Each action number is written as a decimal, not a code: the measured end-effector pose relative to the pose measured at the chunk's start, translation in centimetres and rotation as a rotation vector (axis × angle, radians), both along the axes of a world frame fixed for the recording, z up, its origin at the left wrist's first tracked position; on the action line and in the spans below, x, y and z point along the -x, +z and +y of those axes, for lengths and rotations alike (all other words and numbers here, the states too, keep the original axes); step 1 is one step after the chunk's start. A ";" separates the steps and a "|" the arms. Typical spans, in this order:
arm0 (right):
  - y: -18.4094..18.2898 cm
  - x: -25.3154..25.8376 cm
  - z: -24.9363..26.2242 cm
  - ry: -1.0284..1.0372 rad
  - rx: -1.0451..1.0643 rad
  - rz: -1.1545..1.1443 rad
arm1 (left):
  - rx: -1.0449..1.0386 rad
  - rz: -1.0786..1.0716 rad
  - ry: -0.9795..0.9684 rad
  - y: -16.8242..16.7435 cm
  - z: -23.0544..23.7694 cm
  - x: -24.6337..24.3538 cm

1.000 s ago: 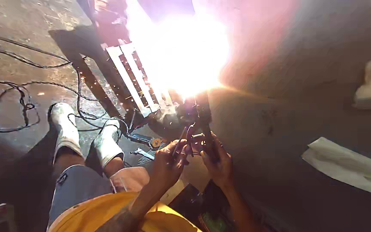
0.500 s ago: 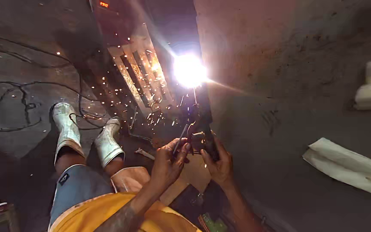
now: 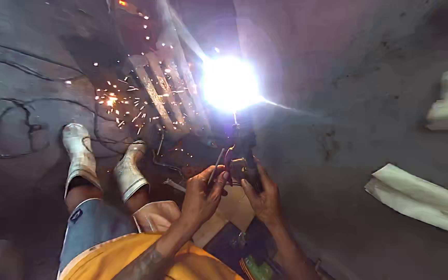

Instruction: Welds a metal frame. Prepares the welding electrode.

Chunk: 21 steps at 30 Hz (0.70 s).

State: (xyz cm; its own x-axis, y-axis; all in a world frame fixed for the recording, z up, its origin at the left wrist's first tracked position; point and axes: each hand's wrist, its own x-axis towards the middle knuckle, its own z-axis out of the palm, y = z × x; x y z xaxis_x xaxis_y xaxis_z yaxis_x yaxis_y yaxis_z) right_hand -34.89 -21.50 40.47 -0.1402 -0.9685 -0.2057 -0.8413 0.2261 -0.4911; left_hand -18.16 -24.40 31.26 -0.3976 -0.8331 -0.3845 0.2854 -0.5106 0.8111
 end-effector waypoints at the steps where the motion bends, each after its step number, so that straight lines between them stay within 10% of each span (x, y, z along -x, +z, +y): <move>1: 0.1 -0.1 0.0 -0.003 0.000 0.010 | 0.002 0.001 -0.006 0.1 0.0 -0.1; 21: -0.1 -0.2 -0.5 -0.022 -0.013 0.031 | 0.001 -0.028 -0.001 -0.1 -0.7 0.0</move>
